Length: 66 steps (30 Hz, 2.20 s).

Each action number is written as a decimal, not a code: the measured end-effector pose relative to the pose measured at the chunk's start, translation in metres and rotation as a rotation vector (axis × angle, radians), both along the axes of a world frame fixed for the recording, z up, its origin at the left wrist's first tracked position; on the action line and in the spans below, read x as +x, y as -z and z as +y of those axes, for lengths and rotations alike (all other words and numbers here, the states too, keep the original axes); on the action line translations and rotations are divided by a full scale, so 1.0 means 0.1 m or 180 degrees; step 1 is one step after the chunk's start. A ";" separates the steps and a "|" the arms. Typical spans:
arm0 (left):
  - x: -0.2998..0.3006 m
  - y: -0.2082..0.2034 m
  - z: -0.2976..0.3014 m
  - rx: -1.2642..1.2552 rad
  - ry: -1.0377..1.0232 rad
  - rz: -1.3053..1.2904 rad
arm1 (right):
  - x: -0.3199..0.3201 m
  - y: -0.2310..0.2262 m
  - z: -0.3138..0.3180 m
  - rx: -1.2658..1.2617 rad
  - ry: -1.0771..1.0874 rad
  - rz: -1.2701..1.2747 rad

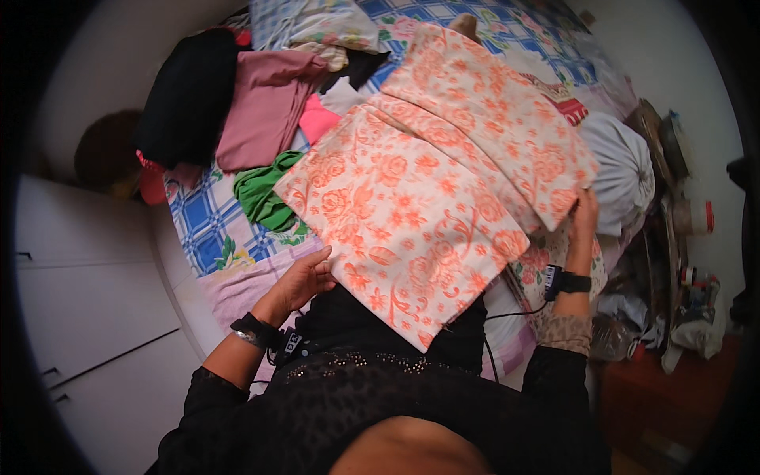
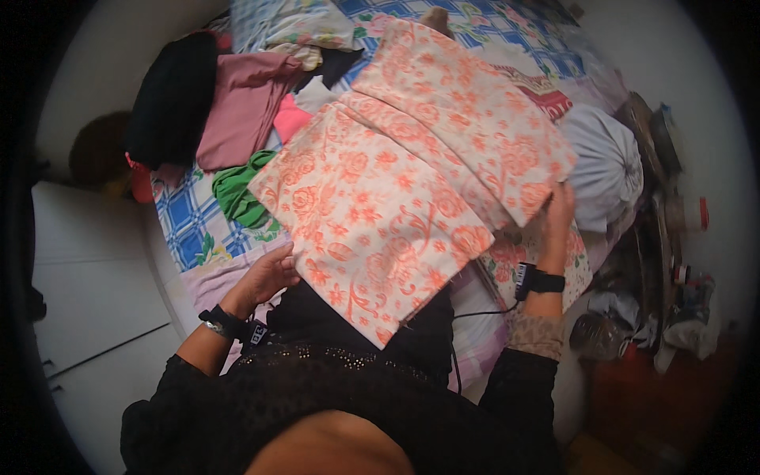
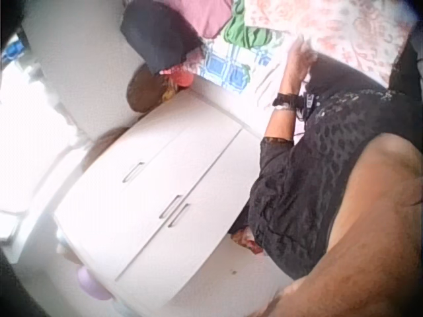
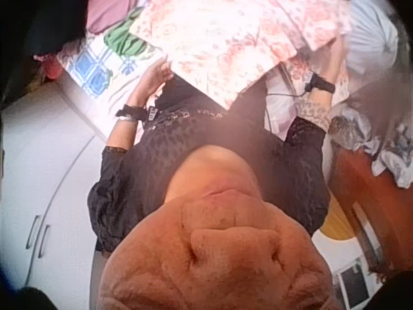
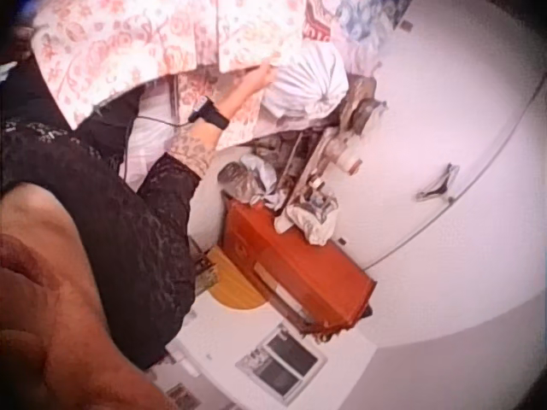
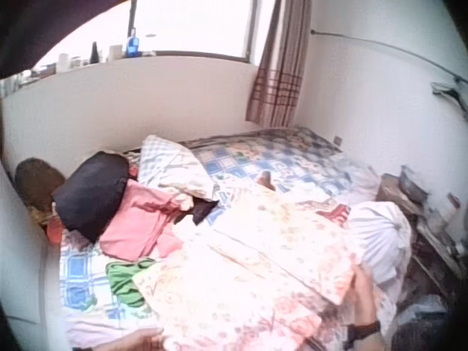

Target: The person folds a floral-patterned cloth on a bed. They smooth the fabric, fold it in half multiple times, and adjust the edges to create a neat rectangular bundle.

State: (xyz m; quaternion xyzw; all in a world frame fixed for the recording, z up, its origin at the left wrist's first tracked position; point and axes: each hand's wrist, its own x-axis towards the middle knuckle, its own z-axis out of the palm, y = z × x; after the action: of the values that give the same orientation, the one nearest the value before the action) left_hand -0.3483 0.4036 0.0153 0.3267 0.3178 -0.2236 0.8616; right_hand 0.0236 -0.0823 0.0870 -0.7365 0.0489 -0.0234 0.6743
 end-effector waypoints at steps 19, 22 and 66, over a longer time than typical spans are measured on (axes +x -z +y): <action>0.03 -1.28 -0.26 0.0880 -0.0891 -0.0984 | -0.01 -0.98 0.29 0.1153 -0.0724 -0.0031; -0.29 -1.61 -0.12 0.1074 -0.0949 -0.1020 | -0.53 -1.25 0.05 0.1081 -0.0727 -0.0319; 0.38 -0.74 -0.56 0.1081 0.0983 -0.0491 | -2.95 0.30 -1.17 -0.2376 0.0881 0.0283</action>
State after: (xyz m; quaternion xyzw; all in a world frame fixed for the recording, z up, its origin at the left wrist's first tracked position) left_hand -0.3104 0.3476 0.0892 0.5277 0.2303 -0.2704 0.7716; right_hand -0.2710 -0.1988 0.0573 -0.9176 0.1649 -0.0982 0.3481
